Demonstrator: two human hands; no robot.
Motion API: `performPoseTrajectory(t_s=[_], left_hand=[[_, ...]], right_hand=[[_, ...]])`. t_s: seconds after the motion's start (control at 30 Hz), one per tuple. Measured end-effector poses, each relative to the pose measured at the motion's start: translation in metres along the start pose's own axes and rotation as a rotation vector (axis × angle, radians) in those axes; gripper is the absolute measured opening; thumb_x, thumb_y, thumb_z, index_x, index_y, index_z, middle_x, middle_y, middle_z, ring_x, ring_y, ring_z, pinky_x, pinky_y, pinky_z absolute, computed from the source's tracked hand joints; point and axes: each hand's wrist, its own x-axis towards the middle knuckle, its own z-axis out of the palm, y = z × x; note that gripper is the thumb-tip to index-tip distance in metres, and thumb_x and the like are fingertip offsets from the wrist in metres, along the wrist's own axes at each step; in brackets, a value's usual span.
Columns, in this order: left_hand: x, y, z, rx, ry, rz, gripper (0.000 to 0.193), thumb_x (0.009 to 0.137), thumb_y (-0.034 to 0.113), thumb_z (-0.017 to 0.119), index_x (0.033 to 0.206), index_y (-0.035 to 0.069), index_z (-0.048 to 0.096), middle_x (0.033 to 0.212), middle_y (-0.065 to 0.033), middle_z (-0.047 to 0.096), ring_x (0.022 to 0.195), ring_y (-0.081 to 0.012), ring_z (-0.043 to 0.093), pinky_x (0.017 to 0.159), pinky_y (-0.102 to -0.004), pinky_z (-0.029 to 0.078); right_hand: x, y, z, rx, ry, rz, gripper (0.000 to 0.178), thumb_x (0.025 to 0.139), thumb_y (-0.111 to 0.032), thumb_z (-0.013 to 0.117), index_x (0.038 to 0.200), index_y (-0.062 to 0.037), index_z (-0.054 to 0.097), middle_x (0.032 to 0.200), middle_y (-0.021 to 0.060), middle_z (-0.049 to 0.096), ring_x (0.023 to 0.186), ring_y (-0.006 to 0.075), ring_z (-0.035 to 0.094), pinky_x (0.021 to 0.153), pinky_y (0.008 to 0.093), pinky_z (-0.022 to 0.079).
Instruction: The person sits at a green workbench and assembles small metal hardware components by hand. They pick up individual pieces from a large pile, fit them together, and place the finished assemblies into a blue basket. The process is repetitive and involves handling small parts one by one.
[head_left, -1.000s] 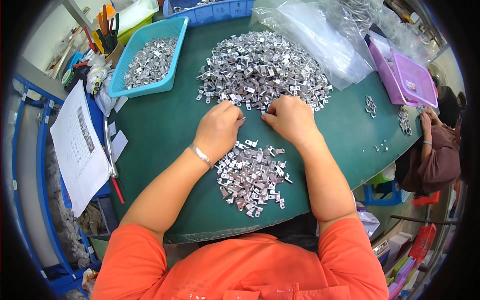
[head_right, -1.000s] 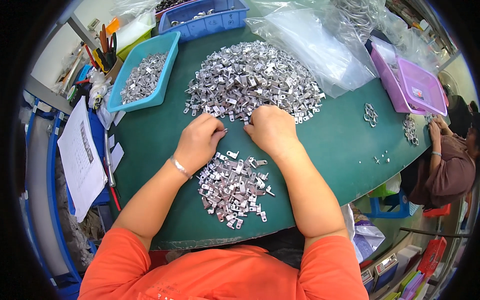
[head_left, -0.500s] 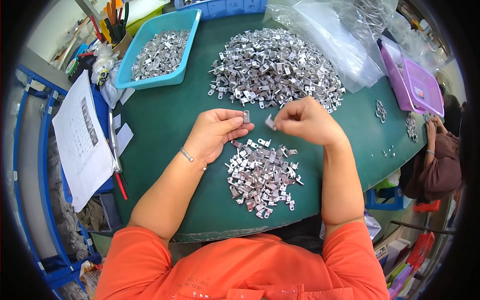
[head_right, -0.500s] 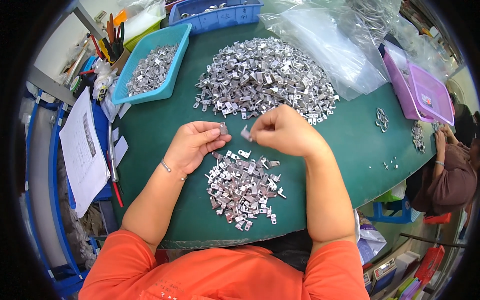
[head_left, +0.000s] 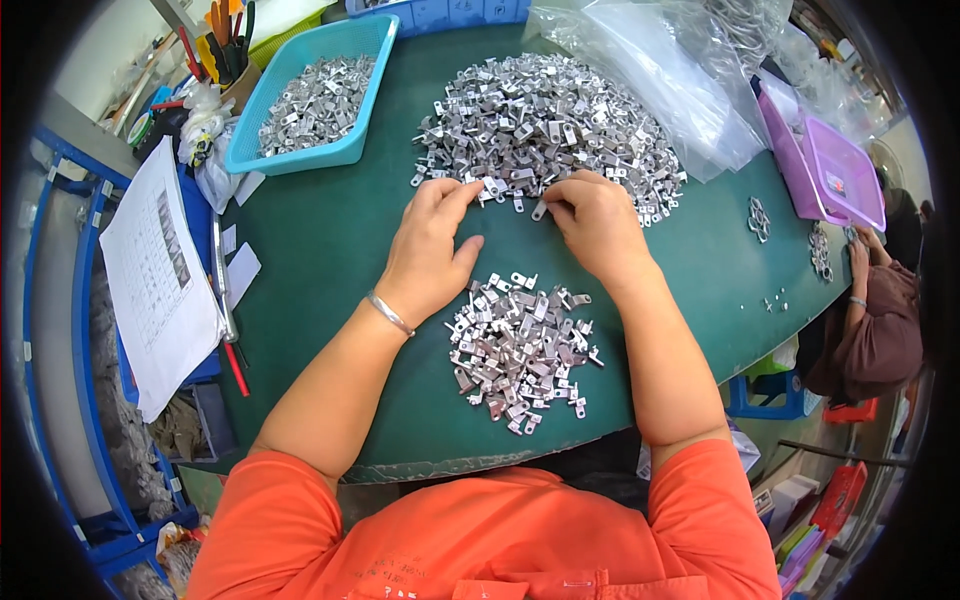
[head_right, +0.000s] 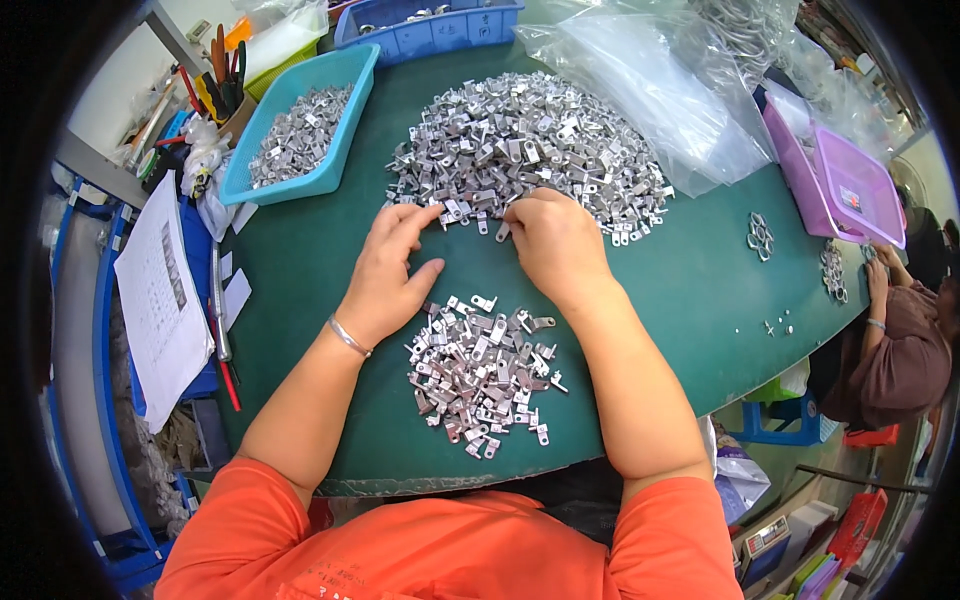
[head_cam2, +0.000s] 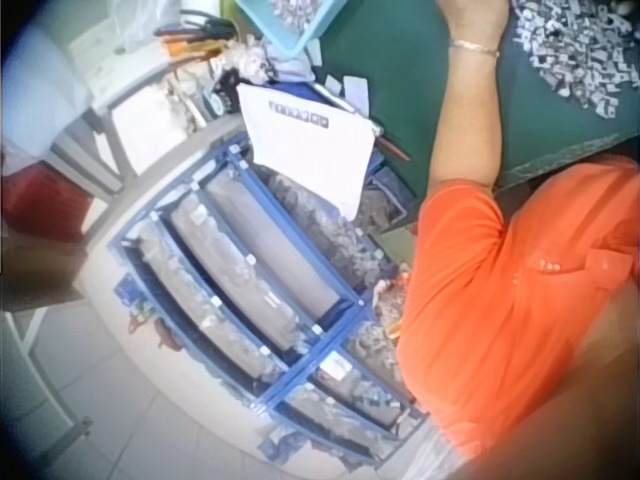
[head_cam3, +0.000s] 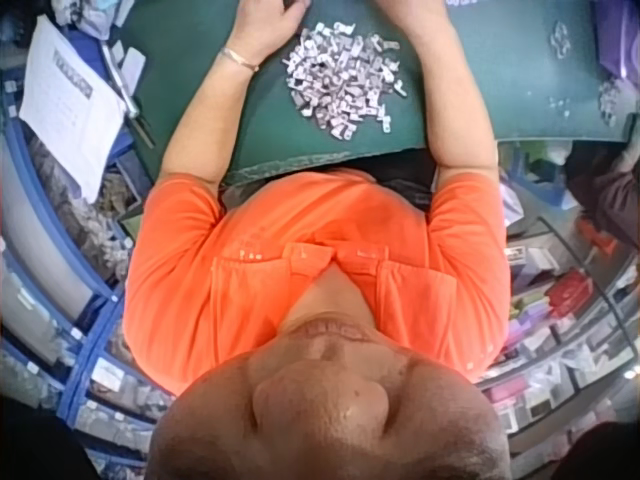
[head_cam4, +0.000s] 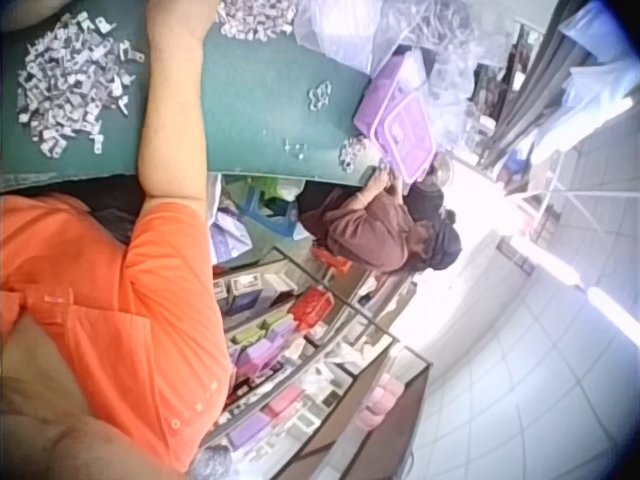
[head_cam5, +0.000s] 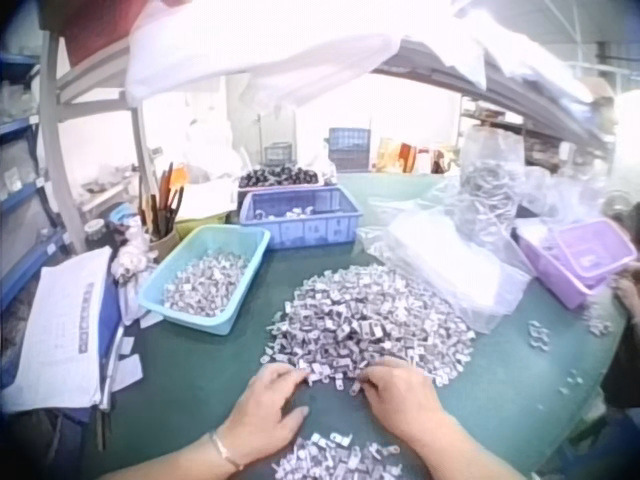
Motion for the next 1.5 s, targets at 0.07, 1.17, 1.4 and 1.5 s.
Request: performPoseTrajectory(t_s=[0.07, 1.17, 1.4, 1.5], left_hand=[[0.000, -0.003, 0.003, 0.112, -0.027, 0.059, 0.044, 0.073, 0.000, 0.068, 0.115, 0.006, 0.057, 0.111, -0.0103, 0.049, 0.089, -0.0240, 0.055, 0.077, -0.0322, 0.046], [-0.003, -0.004, -0.005, -1.070, -0.107, -0.573, 0.022, 0.088, 0.002, 0.058, 0.109, -0.003, 0.056, 0.095, -0.0126, 0.067, 0.079, -0.0162, 0.066, 0.068, -0.0248, 0.052], [-0.004, -0.003, -0.013, -1.204, -0.155, -0.645, 0.017, 0.087, 0.000, 0.057, 0.103, -0.005, 0.060, 0.092, -0.0151, 0.068, 0.077, -0.0173, 0.067, 0.066, -0.0250, 0.053], [-0.006, -0.009, -0.015, -1.142, -0.244, -0.585, 0.014, 0.085, -0.002, 0.056, 0.096, -0.005, 0.064, 0.088, -0.0134, 0.068, 0.072, -0.0150, 0.065, 0.066, -0.0248, 0.054]], right_hand=[[0.000, -0.003, -0.005, 0.017, -0.016, 0.011, 0.010, 0.076, -0.009, 0.064, 0.084, -0.0087, 0.069, 0.084, 0.0074, 0.063, 0.082, 0.0286, 0.063, 0.072, 0.0399, 0.051], [0.017, -0.011, 0.020, -0.128, 0.221, -0.082, 0.009, 0.073, -0.008, 0.069, 0.081, -0.0066, 0.066, 0.083, 0.0063, 0.057, 0.082, 0.0272, 0.058, 0.069, 0.0382, 0.049], [0.015, -0.007, 0.014, -0.086, 0.263, -0.268, 0.014, 0.071, 0.003, 0.062, 0.083, -0.0050, 0.062, 0.085, 0.0080, 0.057, 0.078, 0.0288, 0.054, 0.069, 0.0383, 0.045], [0.010, -0.005, 0.007, -0.022, 0.236, -0.279, 0.012, 0.071, 0.004, 0.061, 0.080, -0.0044, 0.060, 0.085, 0.0081, 0.057, 0.078, 0.0288, 0.054, 0.069, 0.0385, 0.045]])
